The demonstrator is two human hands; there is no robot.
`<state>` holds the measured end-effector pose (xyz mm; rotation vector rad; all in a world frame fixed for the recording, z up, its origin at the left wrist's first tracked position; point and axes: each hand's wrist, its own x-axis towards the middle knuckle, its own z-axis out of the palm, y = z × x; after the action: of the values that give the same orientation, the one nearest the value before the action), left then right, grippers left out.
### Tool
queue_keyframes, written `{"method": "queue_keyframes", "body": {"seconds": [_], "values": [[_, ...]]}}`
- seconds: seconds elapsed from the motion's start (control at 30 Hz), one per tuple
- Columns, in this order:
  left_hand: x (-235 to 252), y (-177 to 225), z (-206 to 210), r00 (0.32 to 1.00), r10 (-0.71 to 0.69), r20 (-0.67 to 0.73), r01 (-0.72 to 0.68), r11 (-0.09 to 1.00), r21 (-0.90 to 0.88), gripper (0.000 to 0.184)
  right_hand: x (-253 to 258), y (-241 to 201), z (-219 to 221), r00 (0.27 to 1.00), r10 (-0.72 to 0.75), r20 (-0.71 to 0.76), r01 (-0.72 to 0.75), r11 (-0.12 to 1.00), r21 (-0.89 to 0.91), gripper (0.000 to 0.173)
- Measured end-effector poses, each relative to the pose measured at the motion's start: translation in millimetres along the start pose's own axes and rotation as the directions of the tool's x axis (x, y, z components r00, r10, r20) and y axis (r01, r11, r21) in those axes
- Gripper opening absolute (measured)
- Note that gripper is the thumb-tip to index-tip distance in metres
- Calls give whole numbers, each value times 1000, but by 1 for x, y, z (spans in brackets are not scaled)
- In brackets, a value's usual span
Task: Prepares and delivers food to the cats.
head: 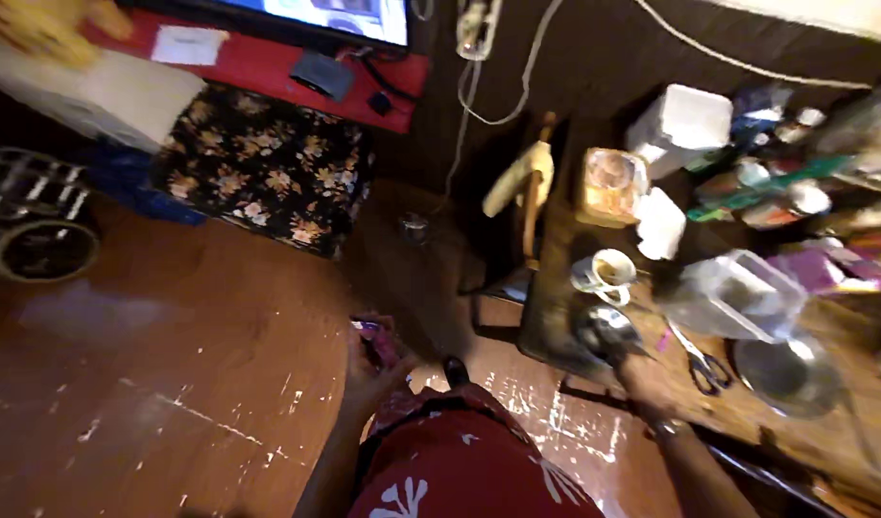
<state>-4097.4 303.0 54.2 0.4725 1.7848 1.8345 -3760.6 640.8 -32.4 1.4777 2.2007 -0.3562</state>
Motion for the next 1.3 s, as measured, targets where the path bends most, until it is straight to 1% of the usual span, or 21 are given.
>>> {"method": "queue_keyframes", "body": {"seconds": [0.1,0.17,0.2,0.23,0.3,0.37,0.43,0.5,0.57,0.67,0.7,0.77,0.83,0.93,1.0,1.03,1.1,1.17,1.2,1.23,1.3], "values": [[19,12,-53,998,-25,-50,26,1000,12,101,-22,-27,-29,978,108,-178,-96,992,76,39],[28,14,-90,996,-11,-93,12,1000,11,100,-37,-61,-46,941,161,-297,-134,985,109,42],[30,13,-109,993,4,-117,-3,1000,6,99,-46,-82,-52,926,154,-345,-121,986,116,44],[33,10,-128,990,13,-142,-14,1000,-3,99,-54,-107,-56,915,131,-382,-92,989,117,45],[39,8,-164,980,17,-197,-22,999,-24,98,-64,-173,-58,911,66,-408,-20,993,114,45],[42,8,-196,965,12,-261,-18,1000,-20,99,-62,-245,-44,908,-73,-413,129,985,111,39],[44,13,-227,942,22,-335,-25,1000,-3,101,-55,-322,-28,906,-245,-344,299,948,112,34],[46,14,-259,906,98,-412,-91,995,35,104,-45,-399,-16,905,-382,-187,410,900,147,34],[49,12,-290,849,180,-498,-163,984,78,103,-33,-469,-3,853,-513,-101,523,840,145,36],[56,12,-336,754,204,-624,-190,978,91,99,-7,-572,0,793,-609,1,605,787,121,38],[59,11,-350,723,199,-661,-181,979,97,98,3,-606,-1,773,-634,6,630,768,116,39],[66,13,-376,665,160,-729,-134,986,95,101,25,-673,-7,743,-670,8,666,740,90,38],[77,14,-400,610,126,-782,-97,992,83,104,54,-742,-13,715,-698,-32,698,711,90,38],[106,12,-435,529,115,-841,-65,993,95,104,111,-852,-17,703,-709,-55,707,689,156,40],[136,13,-458,479,97,-872,-42,995,87,103,158,-928,-14,712,-700,-58,696,691,193,42],[157,16,-470,451,92,-888,-52,996,77,99,179,-968,-15,731,-682,-29,673,713,200,43],[206,20,-497,390,86,-917,-87,995,57,85,221,-1049,-16,755,-654,49,631,744,219,43],[243,24,-517,347,50,-936,-80,997,23,70,251,-1112,-9,756,-631,173,583,769,262,44],[260,25,-528,338,22,-941,-77,997,-5,64,267,-1142,-1,757,-615,222,553,784,283,44],[276,22,-539,350,3,-937,-94,995,-32,64,285,-1171,8,758,-602,251,527,793,306,44],[297,20,-550,354,-61,-933,-53,995,-85,66,306,-1215,18,768,-560,310,469,822,324,46]]}}
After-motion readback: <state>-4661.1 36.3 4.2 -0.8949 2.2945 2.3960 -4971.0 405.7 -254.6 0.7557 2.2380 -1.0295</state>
